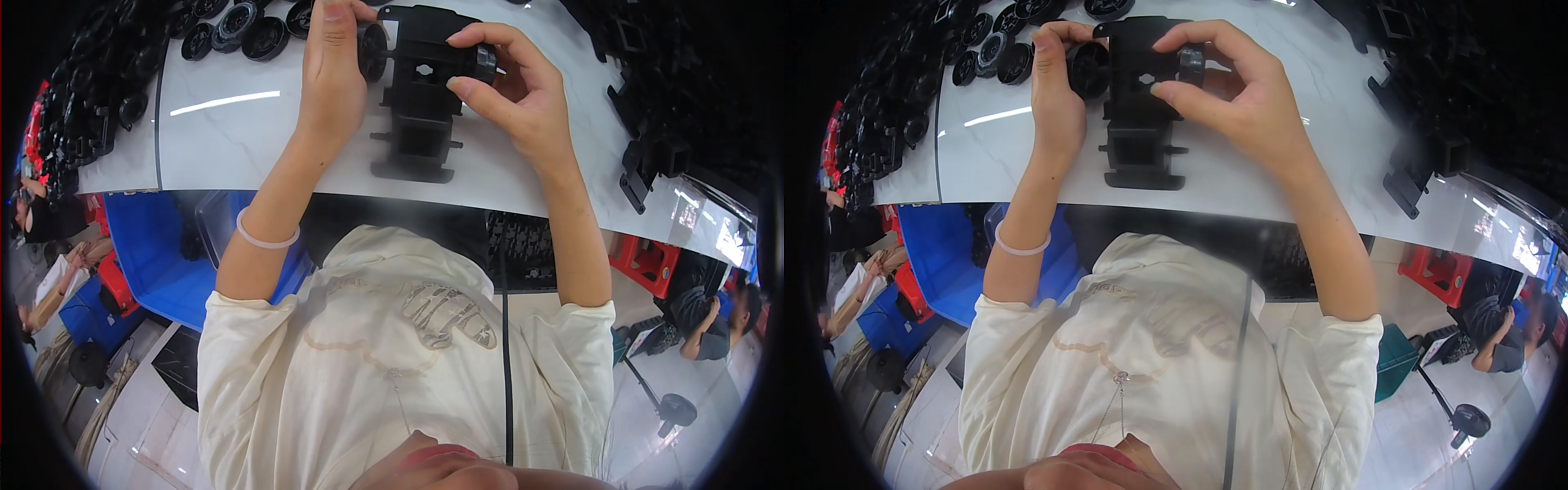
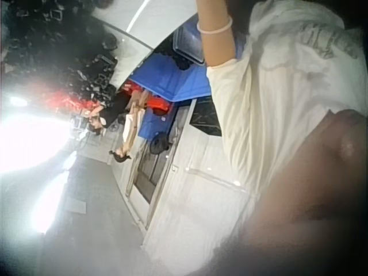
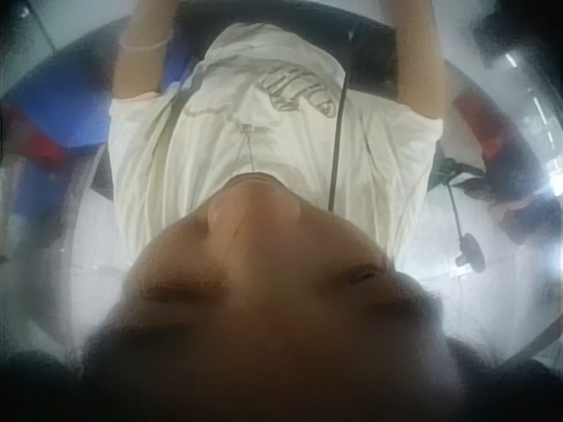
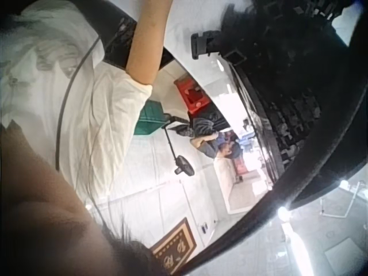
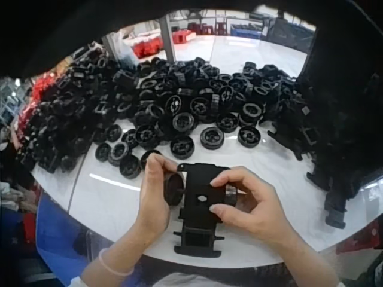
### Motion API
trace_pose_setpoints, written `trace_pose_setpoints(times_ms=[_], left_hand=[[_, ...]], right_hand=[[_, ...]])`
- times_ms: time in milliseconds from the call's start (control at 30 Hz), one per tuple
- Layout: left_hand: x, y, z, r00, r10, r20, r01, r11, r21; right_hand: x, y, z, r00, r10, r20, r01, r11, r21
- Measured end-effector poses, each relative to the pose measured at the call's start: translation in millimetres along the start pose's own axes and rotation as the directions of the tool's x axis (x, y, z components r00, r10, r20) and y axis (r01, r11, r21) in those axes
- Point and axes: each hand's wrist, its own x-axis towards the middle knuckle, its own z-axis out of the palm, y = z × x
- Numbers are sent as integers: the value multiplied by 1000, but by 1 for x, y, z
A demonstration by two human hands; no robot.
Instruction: The person assembles toy vehicle chassis by attaching wheels to plastic chassis frames by hand and placing each assembled chassis onto a pile.
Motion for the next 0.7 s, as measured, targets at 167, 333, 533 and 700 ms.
trace_pose_setpoints(times_ms=[167,333,533,700], left_hand=[[-3,3,4,996,-71,52,73,997,-33],[7,25,-12,930,-64,363,-3,984,179],[7,18,9,966,48,252,-22,994,-108],[8,9,9,979,184,89,-145,933,-331]], right_hand=[[0,2,8,997,-76,-32,74,996,-49],[11,-32,19,950,294,-109,-272,945,180],[21,11,20,995,-68,-74,65,997,-31],[23,12,34,970,-3,-243,58,974,218]])
